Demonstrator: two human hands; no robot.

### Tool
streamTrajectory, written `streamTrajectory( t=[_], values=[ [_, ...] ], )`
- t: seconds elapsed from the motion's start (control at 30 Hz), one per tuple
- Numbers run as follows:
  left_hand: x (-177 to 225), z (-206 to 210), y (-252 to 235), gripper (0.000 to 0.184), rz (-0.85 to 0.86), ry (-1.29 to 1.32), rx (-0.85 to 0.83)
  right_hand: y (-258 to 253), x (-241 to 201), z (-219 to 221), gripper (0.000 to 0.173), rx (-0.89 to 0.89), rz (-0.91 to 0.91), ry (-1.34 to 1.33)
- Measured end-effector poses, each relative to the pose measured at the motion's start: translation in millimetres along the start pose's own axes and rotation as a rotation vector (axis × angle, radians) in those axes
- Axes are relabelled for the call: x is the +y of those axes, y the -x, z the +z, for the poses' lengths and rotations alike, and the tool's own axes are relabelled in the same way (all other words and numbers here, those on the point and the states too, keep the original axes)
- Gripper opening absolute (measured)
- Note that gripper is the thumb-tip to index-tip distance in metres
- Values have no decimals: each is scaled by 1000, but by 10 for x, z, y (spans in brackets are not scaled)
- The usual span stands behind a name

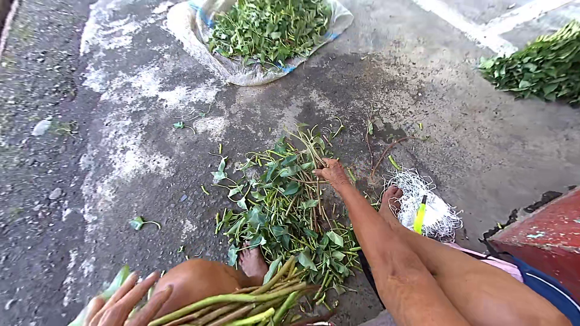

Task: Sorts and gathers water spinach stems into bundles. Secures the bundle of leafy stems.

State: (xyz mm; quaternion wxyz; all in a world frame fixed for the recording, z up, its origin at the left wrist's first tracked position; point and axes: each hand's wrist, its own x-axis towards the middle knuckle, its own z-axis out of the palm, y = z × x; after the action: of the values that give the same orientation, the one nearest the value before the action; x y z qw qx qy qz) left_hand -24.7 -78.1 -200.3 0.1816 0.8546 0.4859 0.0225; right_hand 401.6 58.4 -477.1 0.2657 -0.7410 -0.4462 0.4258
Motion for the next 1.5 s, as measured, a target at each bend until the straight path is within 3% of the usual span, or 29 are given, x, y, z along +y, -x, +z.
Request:
streamTrajectory(
  t=[0.13,0.27,0.4,0.5,0.57,0.67,0.77,0.87,1.0,1.2,1.37,1.5],
  values=[
    [228,-29,-539,40,58,247,85,395,-737,45,26,-41,-252,-55],
    [434,154,-1304,37,-208,807,112,865,-1265,268,26,-102,-483,-43],
    [270,527,-1824,33,-321,961,257,1082,-1414,511,24,-139,-619,-68],
    [217,700,-1928,26,-419,1163,354,1100,-1387,567,25,-138,-622,-8],
    [162,785,-1930,26,-479,1270,320,1093,-1349,600,25,-151,-633,38],
    [54,863,-1939,8,-462,1329,266,1093,-1284,637,27,-165,-662,24],
    [-12,881,-1984,6,-431,1324,278,1085,-1277,511,31,-284,-510,-199],
    [-70,895,-1991,10,-412,1350,278,1084,-1241,340,39,-399,-345,-586],
    [-110,862,-1973,15,-401,1371,275,1079,-1177,172,35,-282,-277,-863],
    [-38,821,-1964,14,-390,1382,310,1064,-1087,84,18,-191,-350,-1029],
    [88,819,-1951,18,-303,1360,307,1075,-1210,222,14,71,-295,-727],
    [286,870,-1973,24,-355,1366,326,1088,-1230,394,18,336,-410,-264]
  ],
)
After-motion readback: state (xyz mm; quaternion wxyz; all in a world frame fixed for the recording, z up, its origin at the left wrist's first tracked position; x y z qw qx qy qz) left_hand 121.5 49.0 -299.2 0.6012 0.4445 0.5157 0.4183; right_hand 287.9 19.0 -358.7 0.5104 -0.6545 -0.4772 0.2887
